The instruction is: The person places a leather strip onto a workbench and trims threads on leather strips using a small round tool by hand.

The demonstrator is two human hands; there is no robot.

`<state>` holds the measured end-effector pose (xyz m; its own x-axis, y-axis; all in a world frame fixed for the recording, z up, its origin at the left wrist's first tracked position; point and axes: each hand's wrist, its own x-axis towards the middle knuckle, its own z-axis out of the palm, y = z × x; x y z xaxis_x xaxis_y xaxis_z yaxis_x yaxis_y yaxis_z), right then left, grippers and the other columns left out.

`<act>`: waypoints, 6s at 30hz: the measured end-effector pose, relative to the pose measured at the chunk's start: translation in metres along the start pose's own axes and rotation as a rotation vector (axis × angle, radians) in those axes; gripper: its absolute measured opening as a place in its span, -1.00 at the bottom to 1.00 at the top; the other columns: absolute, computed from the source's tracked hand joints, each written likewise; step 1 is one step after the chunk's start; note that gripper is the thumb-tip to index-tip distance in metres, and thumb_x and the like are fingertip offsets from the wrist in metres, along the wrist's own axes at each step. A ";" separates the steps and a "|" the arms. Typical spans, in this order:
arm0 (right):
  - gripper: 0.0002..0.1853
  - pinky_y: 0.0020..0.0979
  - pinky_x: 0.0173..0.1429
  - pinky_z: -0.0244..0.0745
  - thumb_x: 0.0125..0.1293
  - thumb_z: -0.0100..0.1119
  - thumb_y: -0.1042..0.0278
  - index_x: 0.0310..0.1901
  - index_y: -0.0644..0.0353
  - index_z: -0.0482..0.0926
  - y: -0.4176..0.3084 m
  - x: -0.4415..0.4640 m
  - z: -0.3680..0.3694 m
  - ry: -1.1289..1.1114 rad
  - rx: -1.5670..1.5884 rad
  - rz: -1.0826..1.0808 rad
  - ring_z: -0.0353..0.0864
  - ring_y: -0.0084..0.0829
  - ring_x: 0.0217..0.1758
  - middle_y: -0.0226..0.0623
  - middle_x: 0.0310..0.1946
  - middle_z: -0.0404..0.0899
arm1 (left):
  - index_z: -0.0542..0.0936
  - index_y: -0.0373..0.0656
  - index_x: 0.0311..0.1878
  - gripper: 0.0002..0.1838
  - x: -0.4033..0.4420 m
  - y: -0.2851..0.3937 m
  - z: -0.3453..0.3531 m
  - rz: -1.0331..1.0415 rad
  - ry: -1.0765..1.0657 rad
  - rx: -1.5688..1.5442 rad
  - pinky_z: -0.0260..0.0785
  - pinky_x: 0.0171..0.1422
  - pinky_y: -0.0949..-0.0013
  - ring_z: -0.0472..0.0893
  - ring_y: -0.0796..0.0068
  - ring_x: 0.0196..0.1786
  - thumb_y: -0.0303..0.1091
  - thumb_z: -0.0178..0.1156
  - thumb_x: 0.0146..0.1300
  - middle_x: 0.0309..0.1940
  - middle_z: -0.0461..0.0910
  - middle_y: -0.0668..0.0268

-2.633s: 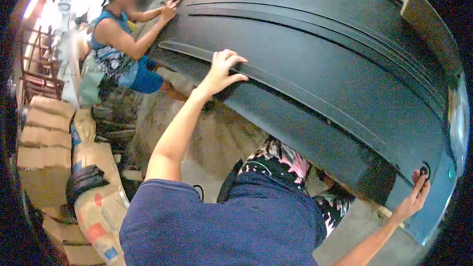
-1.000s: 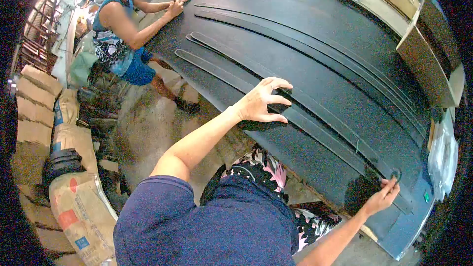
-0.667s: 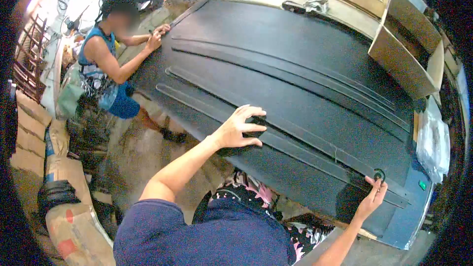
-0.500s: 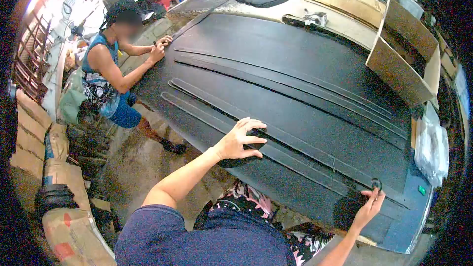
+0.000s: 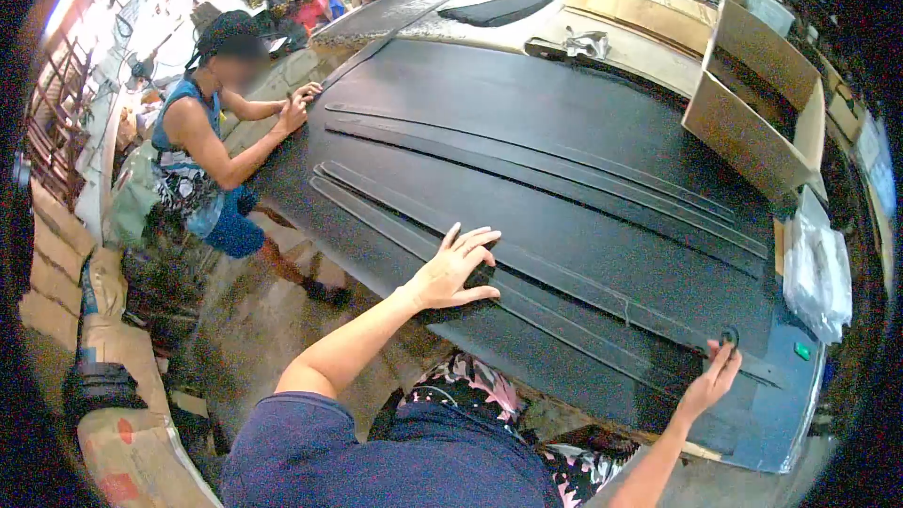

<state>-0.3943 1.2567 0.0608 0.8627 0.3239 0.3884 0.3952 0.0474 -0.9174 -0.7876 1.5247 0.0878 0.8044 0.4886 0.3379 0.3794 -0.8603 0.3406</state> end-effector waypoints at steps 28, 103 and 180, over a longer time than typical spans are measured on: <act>-0.74 -0.42 0.00 0.34 0.53 -0.07 0.24 -0.19 0.27 0.48 -0.008 0.014 0.009 0.039 -0.149 0.028 0.48 -0.53 -0.29 -0.32 -0.42 0.58 | 0.69 -0.07 -0.17 -0.56 0.019 -0.016 -0.008 -0.088 0.206 -0.104 0.30 0.06 0.24 0.46 0.27 -0.09 -0.04 0.49 -0.10 -0.26 0.48 0.30; -0.76 -0.48 0.01 0.33 0.53 -0.04 0.28 -0.18 0.31 0.48 0.008 0.015 0.011 0.024 -0.213 -0.023 0.46 -0.55 -0.19 -0.32 -0.24 0.60 | 0.66 -0.16 -0.13 -0.58 0.068 -0.055 0.003 -0.139 0.171 -0.217 0.36 0.06 0.31 0.49 0.30 -0.02 -0.24 0.51 -0.08 -0.19 0.49 0.27; -0.76 -0.39 0.11 0.59 0.35 0.23 0.31 -0.04 0.25 0.59 0.012 0.043 0.048 -0.172 1.001 0.581 0.65 -0.42 -0.11 -0.25 -0.20 0.65 | 0.73 -0.14 -0.16 -0.65 0.200 0.062 0.090 0.181 -0.315 -0.458 0.39 0.02 0.26 0.51 0.25 -0.12 -0.24 0.48 -0.05 -0.28 0.51 0.20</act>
<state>-0.3672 1.3166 0.0628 0.7474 0.6618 -0.0580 -0.5357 0.5487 -0.6419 -0.5616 1.5559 0.0972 0.9616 0.2128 0.1731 0.0433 -0.7411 0.6700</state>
